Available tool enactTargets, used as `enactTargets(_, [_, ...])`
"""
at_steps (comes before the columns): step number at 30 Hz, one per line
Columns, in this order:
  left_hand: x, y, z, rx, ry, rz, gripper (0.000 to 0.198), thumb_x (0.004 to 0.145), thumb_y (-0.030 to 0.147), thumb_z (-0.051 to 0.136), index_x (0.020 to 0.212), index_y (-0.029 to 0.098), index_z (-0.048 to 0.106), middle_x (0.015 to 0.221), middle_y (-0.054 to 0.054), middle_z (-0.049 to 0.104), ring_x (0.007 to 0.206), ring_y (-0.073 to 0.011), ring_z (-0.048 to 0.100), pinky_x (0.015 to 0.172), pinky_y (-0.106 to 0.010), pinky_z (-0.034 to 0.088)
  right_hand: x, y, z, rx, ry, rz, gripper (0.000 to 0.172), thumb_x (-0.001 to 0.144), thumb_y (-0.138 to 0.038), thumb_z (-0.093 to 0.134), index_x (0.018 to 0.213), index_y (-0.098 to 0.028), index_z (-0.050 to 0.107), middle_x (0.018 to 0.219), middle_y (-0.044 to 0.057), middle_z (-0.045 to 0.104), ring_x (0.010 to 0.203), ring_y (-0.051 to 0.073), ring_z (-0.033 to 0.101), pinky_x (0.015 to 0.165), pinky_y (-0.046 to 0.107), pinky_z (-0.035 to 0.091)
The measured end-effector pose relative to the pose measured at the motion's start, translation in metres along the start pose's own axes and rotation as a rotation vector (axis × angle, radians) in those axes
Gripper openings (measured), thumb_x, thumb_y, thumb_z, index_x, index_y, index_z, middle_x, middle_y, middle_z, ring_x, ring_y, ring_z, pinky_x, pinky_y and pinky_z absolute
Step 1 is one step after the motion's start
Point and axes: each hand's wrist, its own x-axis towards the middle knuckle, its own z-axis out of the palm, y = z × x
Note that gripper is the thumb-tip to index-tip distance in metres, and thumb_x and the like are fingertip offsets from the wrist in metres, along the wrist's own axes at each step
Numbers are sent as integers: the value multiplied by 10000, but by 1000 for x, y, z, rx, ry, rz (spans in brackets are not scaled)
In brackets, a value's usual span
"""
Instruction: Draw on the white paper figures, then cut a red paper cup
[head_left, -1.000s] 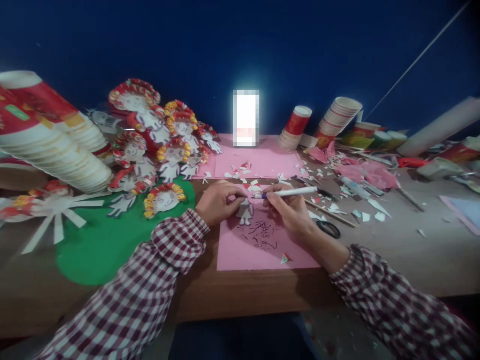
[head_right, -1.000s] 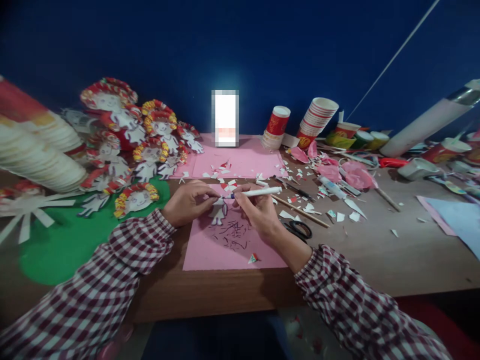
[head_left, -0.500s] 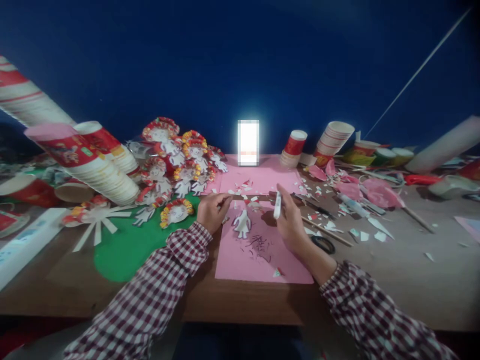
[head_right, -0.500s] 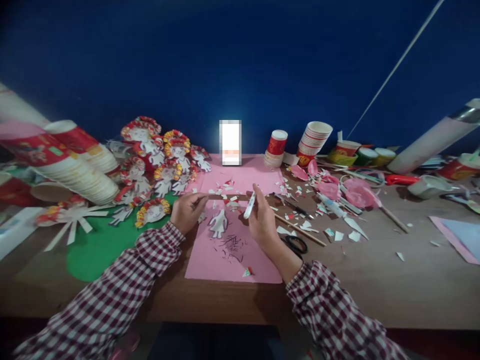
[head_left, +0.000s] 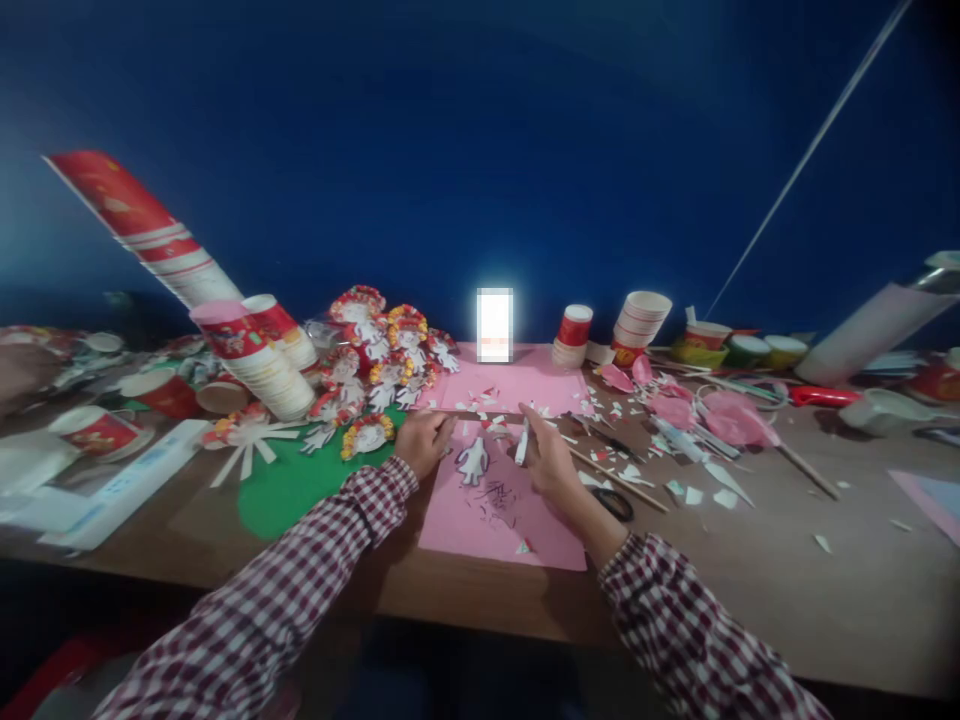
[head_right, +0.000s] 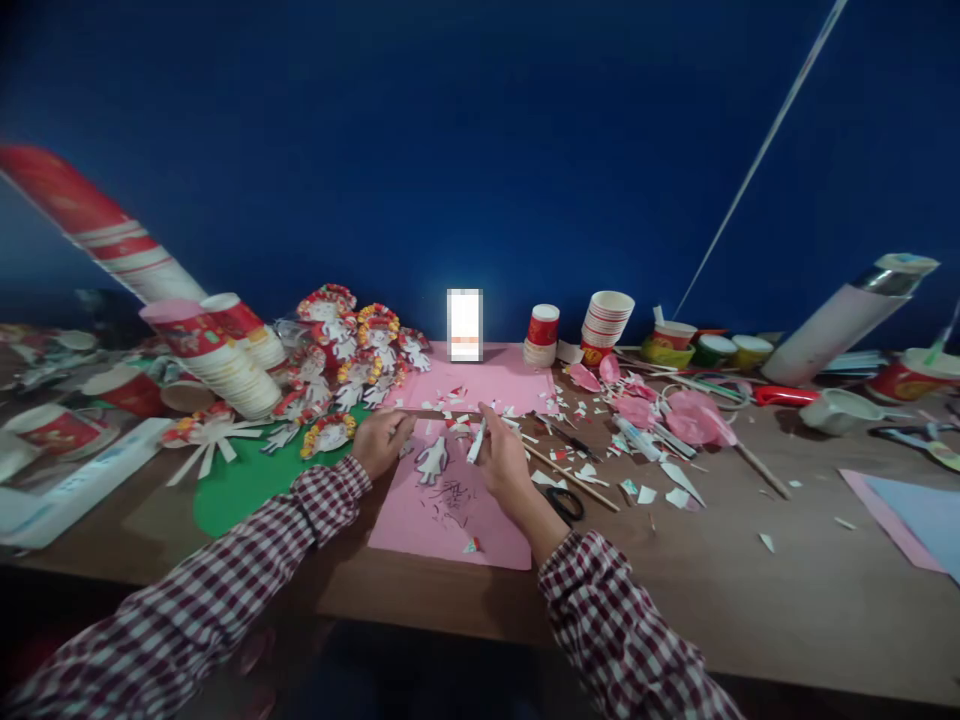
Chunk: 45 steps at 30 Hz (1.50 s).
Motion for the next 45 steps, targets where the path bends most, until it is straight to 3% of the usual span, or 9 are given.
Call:
enactTargets(4, [-31, 9, -30, -8, 53, -59, 372, 921, 340, 352, 675, 180, 580, 689, -51, 602, 735, -175, 553, 740, -317, 424, 0, -3, -4, -74, 11, -50, 519, 810, -148, 391, 1322, -166, 474, 1027, 98, 654, 905, 217, 595, 815, 329, 450])
enactTargets(9, [-96, 22, -62, -13, -9, -136, 281, 902, 325, 406, 746, 205, 607, 770, -57, 634, 794, -195, 578, 762, -339, 446, -2, -2, -8, -201, -36, -80, 531, 825, -140, 373, 1353, -145, 434, 1016, 123, 660, 898, 231, 602, 797, 328, 451])
enactTargets(13, [-139, 25, -70, -35, -20, -165, 243, 897, 293, 423, 779, 220, 622, 800, -54, 649, 813, -203, 582, 772, -359, 457, -4, -3, -10, -339, -54, -128, 535, 814, -134, 413, 1347, -145, 452, 1102, 143, 638, 1008, 263, 553, 831, 352, 437])
enactTargets(16, [-155, 23, -66, -36, 42, -177, 249, 903, 293, 421, 791, 202, 625, 801, -55, 643, 817, -194, 579, 778, -352, 457, -2, -5, -12, -383, -42, -103, 523, 824, -136, 389, 1341, -161, 466, 1078, 126, 653, 1016, 262, 547, 823, 348, 440])
enactTargets(21, [-156, 25, -57, 43, 99, -190, 269, 906, 303, 425, 747, 183, 606, 757, -50, 610, 792, -184, 558, 766, -336, 441, 1, -7, -19, -336, 4, -107, 514, 846, -154, 323, 1337, -152, 472, 1112, 105, 649, 995, 233, 572, 846, 322, 432])
enactTargets(26, [-155, 32, -58, 93, 95, -191, 268, 905, 312, 432, 717, 182, 572, 747, -42, 588, 780, -177, 543, 765, -327, 428, -1, -3, -19, -224, 4, -36, 495, 882, -277, 319, 1332, -146, 476, 774, 62, 693, 720, 184, 623, 659, 256, 455])
enactTargets(30, [-157, 35, -59, 108, 86, -188, 272, 903, 333, 437, 720, 181, 570, 750, -39, 586, 779, -171, 538, 766, -324, 423, -1, 4, -13, -349, 50, -80, 502, 796, -226, 446, 1275, -102, 533, 941, 128, 691, 770, 210, 631, 710, 293, 460])
enactTargets(35, [-158, 34, -60, 103, 86, -181, 274, 905, 326, 431, 729, 179, 581, 753, -38, 595, 786, -168, 543, 785, -328, 422, -1, 10, -13, -389, 42, -156, 417, 778, -140, 407, 1107, -128, 661, 911, 117, 709, 804, 212, 647, 731, 289, 465])
enactTargets(45, [-160, 33, -59, 86, 100, -155, 241, 895, 295, 447, 736, 183, 590, 759, -38, 601, 788, -167, 544, 790, -338, 426, 0, 23, -10, -553, 150, -253, 373, 769, -191, 481, 1085, -112, 662, 1016, 142, 691, 920, 251, 636, 803, 330, 472])
